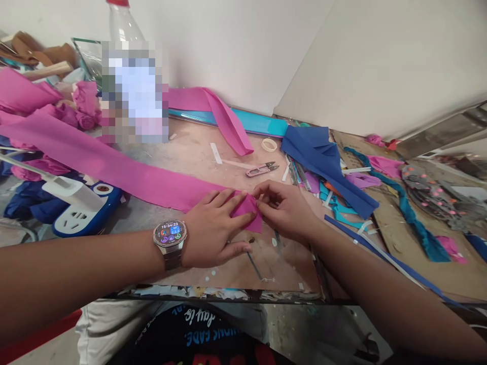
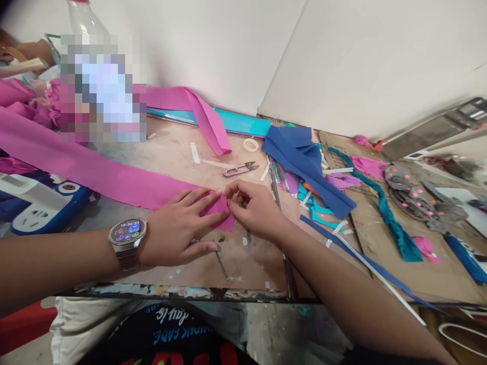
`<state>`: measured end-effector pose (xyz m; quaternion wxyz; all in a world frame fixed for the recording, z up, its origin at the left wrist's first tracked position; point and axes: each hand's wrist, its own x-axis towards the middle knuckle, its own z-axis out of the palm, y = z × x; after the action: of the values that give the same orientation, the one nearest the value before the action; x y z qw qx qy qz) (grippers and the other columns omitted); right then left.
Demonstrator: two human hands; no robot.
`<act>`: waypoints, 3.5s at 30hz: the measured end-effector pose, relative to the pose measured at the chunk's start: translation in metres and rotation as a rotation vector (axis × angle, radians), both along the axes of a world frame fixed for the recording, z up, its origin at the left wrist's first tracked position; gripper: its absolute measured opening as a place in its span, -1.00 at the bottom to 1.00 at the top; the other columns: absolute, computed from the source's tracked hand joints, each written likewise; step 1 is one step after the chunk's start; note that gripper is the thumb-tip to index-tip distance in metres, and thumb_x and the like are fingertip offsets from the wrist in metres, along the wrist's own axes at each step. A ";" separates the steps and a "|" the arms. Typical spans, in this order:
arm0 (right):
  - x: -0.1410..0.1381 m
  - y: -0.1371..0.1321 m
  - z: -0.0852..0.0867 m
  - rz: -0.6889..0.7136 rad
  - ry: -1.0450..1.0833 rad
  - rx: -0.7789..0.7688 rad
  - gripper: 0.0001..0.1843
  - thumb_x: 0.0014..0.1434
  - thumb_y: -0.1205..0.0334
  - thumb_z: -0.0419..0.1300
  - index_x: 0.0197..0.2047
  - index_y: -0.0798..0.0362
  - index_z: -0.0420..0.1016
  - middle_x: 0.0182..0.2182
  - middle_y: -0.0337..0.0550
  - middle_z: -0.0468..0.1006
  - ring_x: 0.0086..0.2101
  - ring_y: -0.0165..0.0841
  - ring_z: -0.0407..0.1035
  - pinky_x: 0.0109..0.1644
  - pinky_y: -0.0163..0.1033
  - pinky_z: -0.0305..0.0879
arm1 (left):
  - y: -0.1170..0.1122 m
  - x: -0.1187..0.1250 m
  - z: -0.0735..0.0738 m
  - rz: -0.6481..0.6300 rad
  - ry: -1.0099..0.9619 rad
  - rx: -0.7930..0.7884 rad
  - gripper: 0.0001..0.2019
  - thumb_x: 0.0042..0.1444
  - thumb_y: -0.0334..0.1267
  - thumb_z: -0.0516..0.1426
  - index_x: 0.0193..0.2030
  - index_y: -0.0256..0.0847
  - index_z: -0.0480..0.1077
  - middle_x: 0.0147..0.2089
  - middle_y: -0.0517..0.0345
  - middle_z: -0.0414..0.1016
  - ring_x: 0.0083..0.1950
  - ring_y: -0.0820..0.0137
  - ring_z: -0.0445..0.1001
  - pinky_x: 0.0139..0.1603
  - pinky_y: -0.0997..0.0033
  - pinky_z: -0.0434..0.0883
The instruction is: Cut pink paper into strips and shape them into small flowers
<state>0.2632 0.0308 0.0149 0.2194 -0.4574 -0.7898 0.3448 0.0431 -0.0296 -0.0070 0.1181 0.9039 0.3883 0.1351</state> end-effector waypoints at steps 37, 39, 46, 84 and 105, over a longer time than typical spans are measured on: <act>0.005 0.010 -0.004 0.184 -0.099 0.224 -0.87 0.27 0.24 0.26 -0.21 0.04 0.66 -0.32 -0.14 0.56 -0.34 -0.37 0.43 -0.23 -0.24 0.32 | -0.001 0.000 0.002 -0.006 -0.018 0.023 -0.31 0.30 0.26 -0.05 0.39 -0.14 0.26 0.48 -0.26 0.10 0.46 -0.15 0.10 0.37 -0.26 0.12; 0.008 0.011 -0.002 0.247 -0.093 0.247 -0.84 0.29 0.26 0.23 -0.18 0.02 0.67 -0.28 -0.13 0.57 -0.28 -0.36 0.45 -0.16 -0.22 0.35 | -0.001 0.000 0.001 -0.009 -0.024 0.022 -0.31 0.29 0.27 -0.05 0.39 -0.14 0.27 0.48 -0.26 0.10 0.46 -0.14 0.10 0.37 -0.25 0.12; 0.016 0.017 0.002 0.432 -0.077 0.226 -0.68 0.27 0.38 0.20 0.02 -0.06 0.65 -0.18 -0.13 0.56 -0.19 -0.34 0.46 -0.11 -0.21 0.40 | -0.001 -0.001 0.001 -0.005 0.002 0.010 -0.29 0.30 0.29 -0.10 0.39 -0.15 0.27 0.50 -0.28 0.07 0.48 -0.15 0.06 0.38 -0.26 0.11; 0.015 0.014 0.004 0.477 -0.148 0.244 -0.44 0.19 0.49 0.12 0.20 -0.09 0.54 -0.12 -0.08 0.51 -0.11 -0.28 0.43 0.02 -0.12 0.41 | -0.004 0.001 0.001 0.101 -0.077 0.029 -0.31 0.29 0.21 -0.01 0.29 -0.39 0.26 0.41 -0.33 0.24 0.42 -0.07 0.20 0.42 -0.14 0.09; 0.016 0.015 0.002 0.430 -0.149 0.292 -0.46 0.24 0.49 0.06 0.17 -0.11 0.57 -0.14 -0.08 0.50 -0.11 -0.29 0.43 0.01 -0.13 0.42 | -0.003 0.001 0.004 0.087 -0.036 0.039 -0.32 0.31 0.21 -0.02 0.31 -0.32 0.30 0.41 -0.26 0.26 0.40 -0.05 0.22 0.39 -0.12 0.13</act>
<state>0.2788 0.0459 0.0173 0.1462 -0.2667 -0.9241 0.2312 0.0442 -0.0325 -0.0030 0.1016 0.8857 0.4224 0.1636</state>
